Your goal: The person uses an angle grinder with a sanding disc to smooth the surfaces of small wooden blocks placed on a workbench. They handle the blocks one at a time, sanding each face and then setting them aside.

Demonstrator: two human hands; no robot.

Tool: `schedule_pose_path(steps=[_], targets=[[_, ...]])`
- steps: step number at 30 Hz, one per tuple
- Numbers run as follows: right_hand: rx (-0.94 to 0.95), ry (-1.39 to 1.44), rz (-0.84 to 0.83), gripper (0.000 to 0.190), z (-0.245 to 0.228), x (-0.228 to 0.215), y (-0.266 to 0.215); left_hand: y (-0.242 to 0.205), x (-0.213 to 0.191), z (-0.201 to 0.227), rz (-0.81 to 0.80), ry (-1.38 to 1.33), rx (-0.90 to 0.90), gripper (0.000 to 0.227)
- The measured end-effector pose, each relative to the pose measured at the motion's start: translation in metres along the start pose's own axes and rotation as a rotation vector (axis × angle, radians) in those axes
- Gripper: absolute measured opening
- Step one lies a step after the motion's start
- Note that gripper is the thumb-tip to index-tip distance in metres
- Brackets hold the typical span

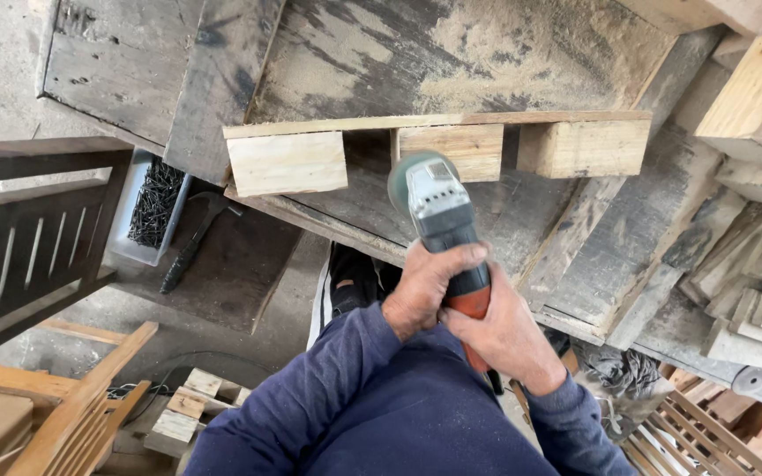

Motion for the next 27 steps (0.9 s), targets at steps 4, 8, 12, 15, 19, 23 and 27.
schedule_pose_path(steps=[4, 8, 12, 15, 19, 23, 27], targets=[[-0.03, -0.012, -0.005, 0.074, -0.009, -0.003, 0.009, 0.012, 0.0, 0.017, 0.019, 0.007, -0.006, 0.037], [-0.005, -0.055, -0.004, 0.075, -0.01, -0.005, -0.002, -0.005, 0.012, 0.014, 0.016, -0.025, 0.015, 0.036], [-0.01, -0.053, -0.048, 0.077, -0.007, -0.007, 0.003, -0.005, 0.015, 0.012, 0.01, -0.064, 0.009, 0.038], [-0.056, -0.037, -0.001, 0.079, -0.003, -0.009, 0.009, 0.01, 0.009, 0.015, 0.003, 0.007, 0.004, 0.034], [-0.029, -0.093, -0.012, 0.077, -0.012, -0.017, 0.011, 0.01, 0.015, 0.019, 0.05, -0.046, 0.012, 0.035], [-0.04, -0.159, -0.034, 0.076, -0.022, -0.02, 0.014, 0.004, 0.016, 0.021, 0.071, -0.069, 0.022, 0.035], [0.016, -0.091, -0.065, 0.076, -0.01, -0.019, 0.01, 0.006, 0.013, 0.014, 0.061, -0.039, 0.001, 0.034]])
Point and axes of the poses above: each hand's wrist, its own y-axis towards the middle knuckle, its own x-axis out of the palm, z = x × y, the point moved 3 cm from there along y, towards the middle knuckle, and after that the axes turned 9 degrees about -y, right-handed, at the moved point
